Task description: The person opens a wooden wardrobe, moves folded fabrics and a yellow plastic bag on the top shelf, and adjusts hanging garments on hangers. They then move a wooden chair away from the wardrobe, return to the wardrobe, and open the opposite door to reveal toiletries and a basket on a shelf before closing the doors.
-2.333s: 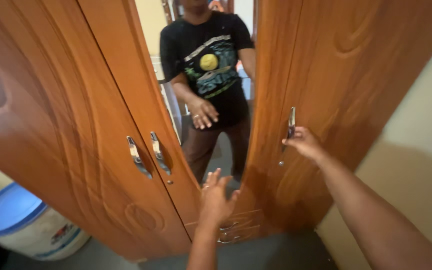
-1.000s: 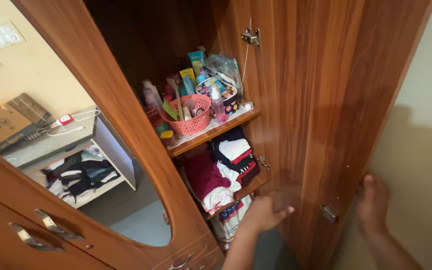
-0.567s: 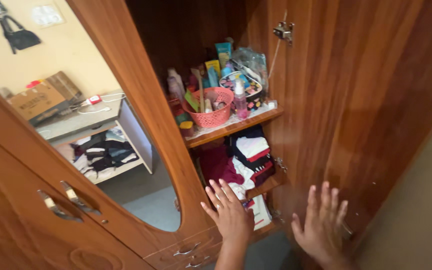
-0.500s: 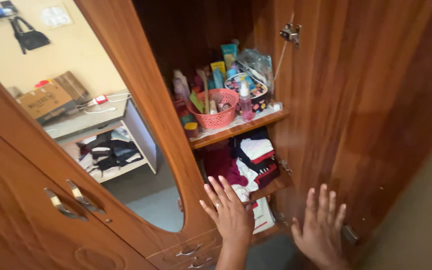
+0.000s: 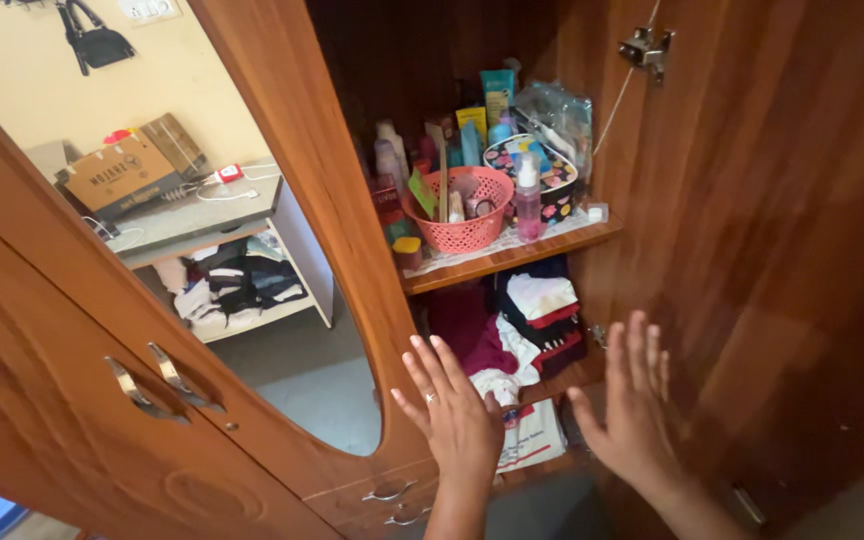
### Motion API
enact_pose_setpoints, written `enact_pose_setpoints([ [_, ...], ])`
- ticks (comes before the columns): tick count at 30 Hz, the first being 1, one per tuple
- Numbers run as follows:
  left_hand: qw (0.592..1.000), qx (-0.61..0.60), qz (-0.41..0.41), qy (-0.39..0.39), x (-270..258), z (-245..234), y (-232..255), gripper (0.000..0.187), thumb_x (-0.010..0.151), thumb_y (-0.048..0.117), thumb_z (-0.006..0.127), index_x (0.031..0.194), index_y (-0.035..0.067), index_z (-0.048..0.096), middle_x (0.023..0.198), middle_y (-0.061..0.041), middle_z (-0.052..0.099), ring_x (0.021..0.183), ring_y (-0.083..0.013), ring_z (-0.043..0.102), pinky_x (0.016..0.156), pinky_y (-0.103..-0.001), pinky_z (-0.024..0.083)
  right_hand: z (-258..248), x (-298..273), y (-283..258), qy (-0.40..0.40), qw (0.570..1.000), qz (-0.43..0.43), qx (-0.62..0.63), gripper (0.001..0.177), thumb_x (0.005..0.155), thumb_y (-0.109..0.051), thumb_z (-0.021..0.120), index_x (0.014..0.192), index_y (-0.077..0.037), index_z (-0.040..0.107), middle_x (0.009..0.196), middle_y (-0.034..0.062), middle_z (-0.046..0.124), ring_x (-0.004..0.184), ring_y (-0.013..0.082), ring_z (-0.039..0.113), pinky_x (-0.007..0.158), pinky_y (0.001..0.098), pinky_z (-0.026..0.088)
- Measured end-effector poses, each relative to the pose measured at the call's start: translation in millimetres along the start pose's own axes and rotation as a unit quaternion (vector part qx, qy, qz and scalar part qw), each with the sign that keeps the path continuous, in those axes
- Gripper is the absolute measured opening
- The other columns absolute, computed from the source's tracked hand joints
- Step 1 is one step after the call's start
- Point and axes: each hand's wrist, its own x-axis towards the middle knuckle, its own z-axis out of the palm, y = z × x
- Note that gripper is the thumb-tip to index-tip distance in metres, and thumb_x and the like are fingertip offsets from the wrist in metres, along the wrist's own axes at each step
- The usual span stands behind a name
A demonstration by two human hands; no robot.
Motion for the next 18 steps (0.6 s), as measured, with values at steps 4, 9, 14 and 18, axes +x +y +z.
enact_pose_setpoints([
  [4, 1.000, 0.000, 0.024, 0.011, 16.6, -3.2, -4.9, 0.110, 0.074, 0.027, 0.080, 0.160, 0.004, 0.016, 0.170, -0.020, 0.009, 0.154, -0.0377, 0.007, 0.118, -0.065, 0.002, 33.9, 7.9, 11.1, 0.051, 0.997, 0.018, 0.046, 0.095, 0.086, -0.036, 0.063, 0.159, 0.004, 0.018, 0.168, 0.0272, 0.010, 0.155, 0.0481, 0.008, 0.122, 0.0603, 0.014],
  [9, 0.988, 0.032, 0.040, -0.147, 46.4, -2.4, -34.5, 0.105, 0.077, 0.031, 0.082, 0.160, 0.013, 0.021, 0.170, -0.018, 0.006, 0.154, -0.0375, 0.002, 0.119, -0.064, 0.004, 65.8, 61.7, 56.7, -0.130, 0.989, 0.069, -0.007, 0.093, 0.085, -0.043, 0.072, 0.154, 0.000, 0.027, 0.166, 0.0245, 0.016, 0.155, 0.0418, 0.012, 0.120, 0.0513, 0.020],
  [14, 0.920, -0.017, 0.086, -0.382, 88.9, 19.7, -73.8, 0.091, 0.086, 0.034, 0.079, 0.156, 0.013, 0.026, 0.165, -0.014, 0.021, 0.155, -0.0328, 0.015, 0.122, -0.058, 0.016, 90.7, 146.6, 82.7, -0.160, 0.984, 0.067, -0.031, 0.095, 0.078, -0.048, 0.079, 0.154, -0.011, 0.037, 0.155, 0.0180, 0.043, 0.142, 0.0353, 0.042, 0.117, 0.0461, 0.037],
  [18, 0.925, -0.108, 0.141, -0.337, 102.4, 23.5, -104.1, 0.078, 0.081, 0.025, 0.077, 0.150, 0.008, 0.044, 0.153, -0.016, 0.049, 0.141, -0.0374, 0.047, 0.117, -0.050, 0.034, 115.7, 229.7, 70.7, 0.098, 0.991, -0.024, 0.090, 0.089, 0.081, -0.021, 0.081, 0.160, -0.016, 0.041, 0.146, 0.0234, 0.050, 0.133, 0.0419, 0.051, 0.111, 0.0481, 0.044],
])
